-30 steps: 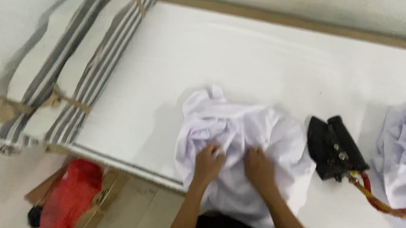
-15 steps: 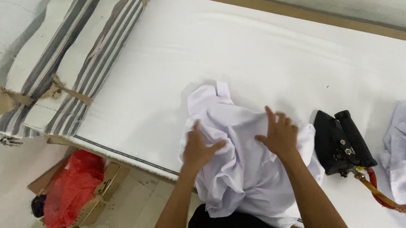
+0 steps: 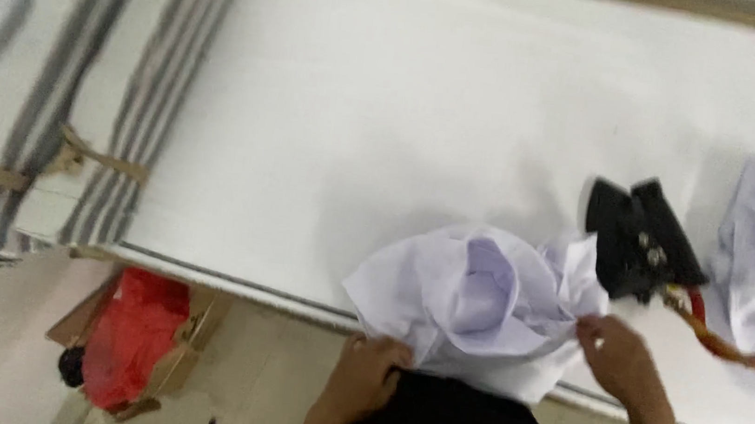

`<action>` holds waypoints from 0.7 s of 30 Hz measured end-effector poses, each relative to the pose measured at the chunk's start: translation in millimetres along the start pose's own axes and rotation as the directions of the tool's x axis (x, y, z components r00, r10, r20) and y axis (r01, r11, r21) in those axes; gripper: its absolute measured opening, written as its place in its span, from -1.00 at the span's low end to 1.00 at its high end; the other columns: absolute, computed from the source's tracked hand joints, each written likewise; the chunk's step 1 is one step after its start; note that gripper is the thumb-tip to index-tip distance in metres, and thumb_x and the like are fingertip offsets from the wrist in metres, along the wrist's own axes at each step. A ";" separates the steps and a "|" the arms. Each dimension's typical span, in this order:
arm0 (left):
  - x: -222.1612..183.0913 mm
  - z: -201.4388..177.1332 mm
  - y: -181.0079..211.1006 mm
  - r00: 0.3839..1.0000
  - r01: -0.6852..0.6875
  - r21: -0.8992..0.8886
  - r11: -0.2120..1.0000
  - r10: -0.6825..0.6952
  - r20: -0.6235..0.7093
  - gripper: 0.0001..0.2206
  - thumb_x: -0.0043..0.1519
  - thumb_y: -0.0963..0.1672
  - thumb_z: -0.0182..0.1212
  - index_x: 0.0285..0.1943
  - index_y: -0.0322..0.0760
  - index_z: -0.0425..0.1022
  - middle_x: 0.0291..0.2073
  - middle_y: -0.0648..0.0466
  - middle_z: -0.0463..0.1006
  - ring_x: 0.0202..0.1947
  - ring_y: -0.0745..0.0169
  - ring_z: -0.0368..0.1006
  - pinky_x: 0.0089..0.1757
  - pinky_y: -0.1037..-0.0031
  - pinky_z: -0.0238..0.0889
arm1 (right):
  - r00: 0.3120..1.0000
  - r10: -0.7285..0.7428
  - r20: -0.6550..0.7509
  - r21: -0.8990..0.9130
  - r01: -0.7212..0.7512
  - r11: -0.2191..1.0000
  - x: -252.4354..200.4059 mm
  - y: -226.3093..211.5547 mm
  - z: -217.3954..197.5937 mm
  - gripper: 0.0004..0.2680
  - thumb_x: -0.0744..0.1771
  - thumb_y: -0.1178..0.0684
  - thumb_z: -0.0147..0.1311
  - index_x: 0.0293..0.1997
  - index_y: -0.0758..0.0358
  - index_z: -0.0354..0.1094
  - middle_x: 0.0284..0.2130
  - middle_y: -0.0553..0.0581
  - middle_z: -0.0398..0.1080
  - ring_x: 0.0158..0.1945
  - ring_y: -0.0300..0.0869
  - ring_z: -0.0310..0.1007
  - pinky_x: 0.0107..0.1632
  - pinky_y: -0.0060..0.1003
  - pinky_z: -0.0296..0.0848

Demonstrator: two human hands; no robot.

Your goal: The person is ironing white short-sleeved shirts on a professional ironing table, pressing the collar, sleeves, and body to remove wrinkles.

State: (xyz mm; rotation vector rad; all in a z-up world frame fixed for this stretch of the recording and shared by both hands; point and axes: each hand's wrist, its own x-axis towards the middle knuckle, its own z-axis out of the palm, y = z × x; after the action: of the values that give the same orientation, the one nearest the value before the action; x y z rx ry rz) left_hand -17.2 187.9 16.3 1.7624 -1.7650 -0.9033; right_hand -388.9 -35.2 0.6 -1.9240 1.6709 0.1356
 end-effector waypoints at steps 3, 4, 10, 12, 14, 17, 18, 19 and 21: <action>4.6 -32.4 43.1 0.930 0.218 -0.382 0.898 -0.310 -0.197 -0.75 0.29 0.05 0.16 -0.16 -0.11 0.54 -0.31 0.22 0.63 -0.42 0.33 0.54 -0.34 0.47 0.38 | 0.962 0.067 -0.264 0.330 0.025 0.944 -59.8 -73.6 -46.8 -0.80 0.34 0.07 0.14 0.03 0.29 0.52 -0.09 0.18 0.58 0.01 -0.08 0.57 0.07 -0.14 0.56; 17.5 -25.9 47.9 0.929 0.232 -0.387 0.892 -0.321 -0.182 -0.75 0.29 0.05 0.16 -0.16 -0.11 0.54 -0.31 0.22 0.63 -0.42 0.33 0.54 -0.34 0.47 0.38 | 0.965 0.076 -0.249 0.327 0.010 0.945 -59.7 -93.3 -51.4 -0.80 0.34 0.07 0.14 0.03 0.29 0.52 -0.09 0.18 0.58 0.01 -0.08 0.57 0.07 -0.14 0.56; 76.7 -1.8 111.3 0.877 0.373 -0.374 0.849 -0.454 -0.156 -0.29 -0.04 0.20 0.43 0.13 -0.17 0.26 -0.04 0.09 0.38 -0.11 0.18 0.42 -0.20 0.26 0.39 | 0.956 -0.231 -0.182 0.307 0.279 0.910 -21.9 -178.6 -48.5 -0.21 0.14 -0.24 0.34 0.51 0.14 -0.02 0.30 0.30 0.11 0.26 0.05 0.33 0.26 -0.04 0.34; 92.5 4.6 116.0 0.920 0.307 -0.237 0.922 -0.350 -0.173 -0.27 0.04 0.08 0.42 0.22 -0.22 0.04 0.04 -0.10 0.19 0.11 -0.20 0.34 -0.12 0.02 0.48 | 0.914 -0.309 -0.265 0.025 0.326 0.945 8.9 -171.6 -22.8 -0.68 0.31 -0.08 0.24 0.20 -0.01 0.41 -0.27 0.20 0.55 -0.12 0.08 0.61 -0.01 -0.01 0.56; 79.6 -1.6 101.9 0.898 0.400 -0.217 0.891 -0.428 -0.103 -0.45 0.06 -0.06 0.28 0.23 -0.22 0.20 0.13 -0.09 0.21 0.14 -0.19 0.31 -0.04 0.03 0.38 | 0.920 -0.326 -0.219 0.079 0.350 0.933 -7.7 -179.8 -31.8 -0.79 0.33 -0.06 0.19 0.04 0.05 0.48 -0.31 0.12 0.50 -0.20 0.00 0.53 -0.09 -0.09 0.46; 50.3 -14.4 55.4 0.824 0.474 -0.210 0.855 -0.514 -0.238 -0.71 0.16 -0.16 0.16 0.08 -0.12 0.43 0.01 0.04 0.39 -0.09 0.05 0.41 -0.17 0.22 0.35 | 0.855 -0.440 -0.273 0.095 0.480 0.872 -28.9 -169.8 -45.6 -0.83 0.29 0.12 0.15 -0.05 0.14 0.54 -0.36 0.06 0.45 -0.37 -0.12 0.44 -0.21 -0.21 0.41; 35.1 -17.4 35.2 0.776 0.445 -0.203 0.872 -0.489 -0.398 -0.88 0.24 -0.12 0.18 -0.07 -0.04 0.50 -0.19 0.16 0.54 -0.36 0.28 0.54 -0.38 0.42 0.42 | 0.790 -0.481 -0.381 0.059 0.540 0.840 -42.3 -157.6 -45.7 -0.71 0.24 0.29 0.17 0.04 0.16 0.53 -0.36 0.06 0.43 -0.44 -0.15 0.42 -0.26 -0.24 0.46; 33.3 -26.3 31.9 0.778 0.446 -0.197 0.873 -0.487 -0.397 -0.88 0.24 -0.12 0.18 -0.07 -0.04 0.50 -0.19 0.16 0.54 -0.36 0.28 0.54 -0.38 0.42 0.42 | 0.791 -0.477 -0.383 0.066 0.538 0.840 -42.4 -160.4 -32.0 -0.71 0.24 0.29 0.17 0.04 0.16 0.53 -0.36 0.06 0.43 -0.44 -0.15 0.42 -0.26 -0.24 0.46; 19.5 -33.6 34.2 0.738 0.276 -0.171 0.946 -0.322 -0.593 -0.82 0.33 -0.10 0.08 -0.07 -0.22 0.57 -0.31 0.11 0.54 -0.37 0.22 0.47 -0.30 0.38 0.34 | 0.678 -0.607 -0.414 -0.025 0.658 0.753 -58.0 -156.1 -5.8 -0.80 0.29 0.29 0.14 -0.02 0.22 0.51 -0.35 0.05 0.36 -0.41 -0.14 0.42 -0.40 -0.24 0.45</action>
State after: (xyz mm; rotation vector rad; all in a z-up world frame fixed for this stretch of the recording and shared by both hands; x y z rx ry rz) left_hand -16.3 163.1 61.7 2.0259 -1.0285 -0.4051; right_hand -257.0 19.9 86.3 -2.4247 1.0757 -0.6698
